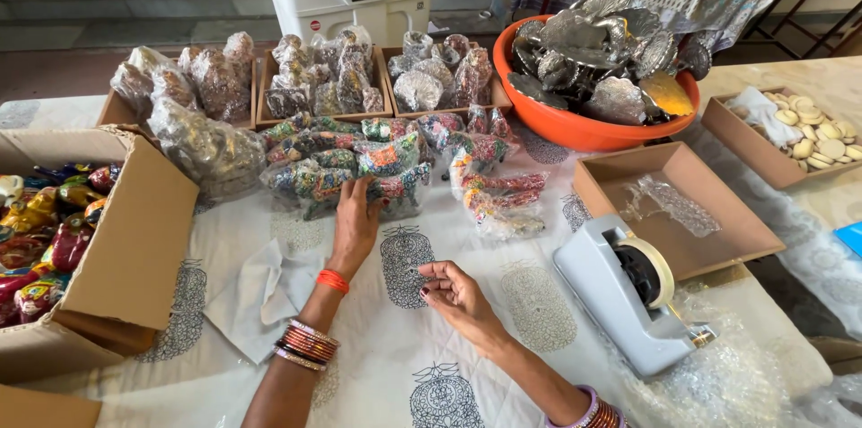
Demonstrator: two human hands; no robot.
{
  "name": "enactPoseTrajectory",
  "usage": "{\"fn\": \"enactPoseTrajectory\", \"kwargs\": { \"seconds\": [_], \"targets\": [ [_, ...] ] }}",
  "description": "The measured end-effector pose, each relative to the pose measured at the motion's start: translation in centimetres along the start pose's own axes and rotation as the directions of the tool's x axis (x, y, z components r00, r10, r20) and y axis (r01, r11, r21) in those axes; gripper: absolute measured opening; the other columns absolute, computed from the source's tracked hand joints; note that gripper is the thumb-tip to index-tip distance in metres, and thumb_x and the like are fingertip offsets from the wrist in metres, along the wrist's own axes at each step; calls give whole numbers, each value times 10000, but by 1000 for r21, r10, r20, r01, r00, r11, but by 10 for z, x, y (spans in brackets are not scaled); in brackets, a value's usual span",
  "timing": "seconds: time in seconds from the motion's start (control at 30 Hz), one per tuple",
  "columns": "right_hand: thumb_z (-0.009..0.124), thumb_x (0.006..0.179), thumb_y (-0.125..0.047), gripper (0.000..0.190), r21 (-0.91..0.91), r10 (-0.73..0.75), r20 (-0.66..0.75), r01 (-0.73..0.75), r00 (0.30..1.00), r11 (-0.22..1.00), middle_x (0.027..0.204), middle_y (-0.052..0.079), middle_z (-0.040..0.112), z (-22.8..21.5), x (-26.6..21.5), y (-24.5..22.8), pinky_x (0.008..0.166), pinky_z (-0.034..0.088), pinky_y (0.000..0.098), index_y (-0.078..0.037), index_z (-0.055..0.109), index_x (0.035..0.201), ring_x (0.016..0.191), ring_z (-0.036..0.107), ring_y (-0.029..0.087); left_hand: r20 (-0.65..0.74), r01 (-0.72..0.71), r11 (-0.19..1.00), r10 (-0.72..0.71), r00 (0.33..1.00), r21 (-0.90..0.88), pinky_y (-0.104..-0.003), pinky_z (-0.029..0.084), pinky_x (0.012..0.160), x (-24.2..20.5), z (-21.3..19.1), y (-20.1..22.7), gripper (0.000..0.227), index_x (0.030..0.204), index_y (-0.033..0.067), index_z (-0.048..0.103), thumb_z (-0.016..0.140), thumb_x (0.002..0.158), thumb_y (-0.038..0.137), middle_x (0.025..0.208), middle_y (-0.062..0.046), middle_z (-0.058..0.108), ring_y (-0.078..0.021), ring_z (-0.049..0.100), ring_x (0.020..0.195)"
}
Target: The person wraps small decorative objects, including figurines and containers, in bubble wrap and secures them with tape.
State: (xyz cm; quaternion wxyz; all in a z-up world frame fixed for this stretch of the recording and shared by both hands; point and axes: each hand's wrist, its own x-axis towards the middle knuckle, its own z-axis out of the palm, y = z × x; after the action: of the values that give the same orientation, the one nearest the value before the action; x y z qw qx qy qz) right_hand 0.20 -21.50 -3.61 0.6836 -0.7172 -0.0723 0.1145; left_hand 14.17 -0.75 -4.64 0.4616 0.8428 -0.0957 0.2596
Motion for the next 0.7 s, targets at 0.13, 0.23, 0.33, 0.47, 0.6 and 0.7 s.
{"fn": "enactPoseTrajectory", "kwargs": {
  "seconds": [0.13, 0.23, 0.33, 0.47, 0.6, 0.7],
  "targets": [
    [661, 939, -25, 342, 15, 1, 31, -2, 1000, 1000, 1086, 29, 623, 1, 0, 3, 898, 523, 244, -41, 609, 1276, 1005, 577, 89, 17, -58, 998, 58, 998, -29, -521, 501, 889, -4, -17, 8, 503, 1344, 6, 528, 661, 865, -65, 1248, -263, 589, -468, 606, 1075],
    [657, 939, -16, 329, 8, -7, 35, 7, 999, 1000, 1077, 27, 626, 2, 0, 2, 891, 523, 243, -34, 616, 1265, 992, 575, 87, 10, -118, 991, 119, 993, -58, -529, 489, 903, -7, -20, 15, 568, 1387, 27, 505, 657, 853, -92, 1269, -258, 578, -479, 588, 1103],
    [654, 931, -5, 323, 6, -27, 37, 26, 999, 1000, 1081, 16, 632, 1, -1, 1, 891, 527, 239, -27, 618, 1252, 990, 579, 79, 35, -83, 995, 85, 996, -56, -527, 490, 895, -8, -17, 19, 591, 1387, 79, 519, 653, 844, -110, 1256, -242, 574, -462, 596, 1076],
    [642, 942, 7, 317, 46, -44, 58, 41, 997, 998, 1063, 22, 629, -2, 3, 12, 888, 521, 231, -26, 620, 1256, 977, 581, 73, 76, -37, 999, 40, 996, -32, -506, 514, 871, -6, -21, 21, 591, 1344, 125, 550, 629, 827, -150, 1238, -206, 590, -425, 624, 1042],
    [641, 947, 14, 297, 52, -32, 59, 29, 998, 998, 1055, 23, 625, -3, 2, 12, 877, 519, 230, -27, 632, 1240, 965, 580, 70, 95, -66, 998, 64, 993, 18, -471, 558, 839, -3, -20, 20, 606, 1337, 139, 559, 611, 817, -168, 1261, -193, 573, -397, 641, 1041],
    [640, 950, 15, 273, 50, -37, 67, 33, 997, 998, 1055, 15, 634, -2, 3, 15, 871, 513, 226, -31, 642, 1219, 956, 579, 63, 63, -125, 966, 113, 992, 225, -423, 606, 752, -5, -19, 21, 567, 1303, 163, 573, 603, 837, -161, 1309, -178, 541, -386, 645, 1072]
  ]
}}
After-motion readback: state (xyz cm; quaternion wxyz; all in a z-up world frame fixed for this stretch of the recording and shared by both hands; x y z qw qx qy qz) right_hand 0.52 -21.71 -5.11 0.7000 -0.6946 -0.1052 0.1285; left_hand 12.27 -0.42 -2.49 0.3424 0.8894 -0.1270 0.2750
